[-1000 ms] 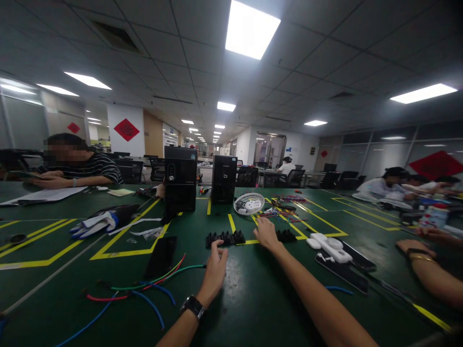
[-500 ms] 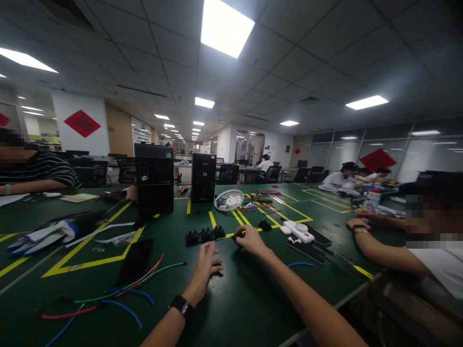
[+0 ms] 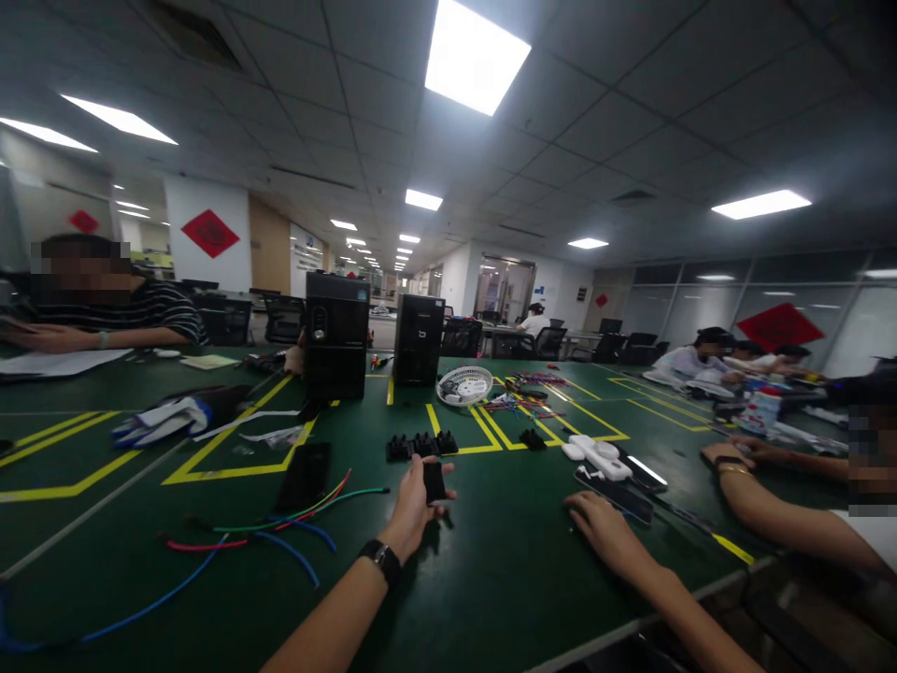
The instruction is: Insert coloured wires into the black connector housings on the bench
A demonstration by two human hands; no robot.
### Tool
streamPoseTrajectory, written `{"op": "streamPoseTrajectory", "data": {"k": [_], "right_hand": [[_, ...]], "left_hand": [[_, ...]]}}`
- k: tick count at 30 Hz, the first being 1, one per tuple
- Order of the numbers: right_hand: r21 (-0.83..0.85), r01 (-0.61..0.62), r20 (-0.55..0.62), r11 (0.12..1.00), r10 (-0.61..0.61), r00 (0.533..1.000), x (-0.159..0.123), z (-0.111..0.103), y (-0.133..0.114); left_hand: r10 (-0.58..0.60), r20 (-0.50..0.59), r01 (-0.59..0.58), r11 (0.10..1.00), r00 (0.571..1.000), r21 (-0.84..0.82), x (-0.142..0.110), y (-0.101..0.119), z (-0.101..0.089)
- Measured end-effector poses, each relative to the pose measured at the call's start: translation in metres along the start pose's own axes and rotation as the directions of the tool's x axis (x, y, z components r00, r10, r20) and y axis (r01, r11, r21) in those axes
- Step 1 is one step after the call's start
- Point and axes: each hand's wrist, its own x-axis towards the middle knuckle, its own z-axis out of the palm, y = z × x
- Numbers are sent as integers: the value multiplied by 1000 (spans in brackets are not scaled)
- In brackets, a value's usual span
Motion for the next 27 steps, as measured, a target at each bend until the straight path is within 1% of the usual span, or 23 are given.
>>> {"op": "streamPoseTrajectory", "data": {"k": [1, 2, 3, 5, 8, 10, 13, 16, 18, 20, 24, 27], "right_hand": [[-25, -2, 22, 1000, 2, 1000, -1, 4, 10], [-39, 7, 37, 999, -5, 999, 0, 9, 14], [-37, 24, 41, 999, -22, 999, 2, 13, 14], [-1, 60, 37, 998, -60, 997, 6, 19, 6], [59, 104, 21, 993, -106, 994, 9, 15, -7], [64, 145, 27, 987, -147, 989, 5, 7, -7], [51, 205, 88, 977, -209, 974, -4, 0, -1], [58, 222, 114, 973, -227, 967, -4, 6, -4], [67, 231, 113, 971, -238, 965, 7, 16, -18], [101, 253, 107, 962, -263, 959, 25, 27, -43], [241, 328, 46, 913, -349, 936, 65, 46, -111], [288, 342, -37, 894, -346, 937, 89, 63, -155]], "left_hand": [[16, -6, -16, 1000, 1000, 0, 1, -1, 0], [34, -12, -34, 999, 999, -6, 2, -1, 0], [50, -19, -50, 999, 999, -18, 3, -1, -1], [66, -41, -68, 997, 997, -44, 5, 0, -2], [56, -91, -62, 996, 994, -71, 7, 5, -6], [46, -113, -54, 996, 993, -68, 9, 7, -10], [33, -96, -36, 999, 995, -28, 12, 7, -13], [21, -75, -22, 1000, 997, -4, 12, 4, -11], [21, -74, -22, 1000, 997, -16, 13, 3, -9], [33, -91, -37, 999, 995, -38, 13, 4, -8], [54, -178, -68, 995, 983, -73, 17, 10, -11], [75, -184, -93, 992, 980, -91, 20, 14, -17]]}}
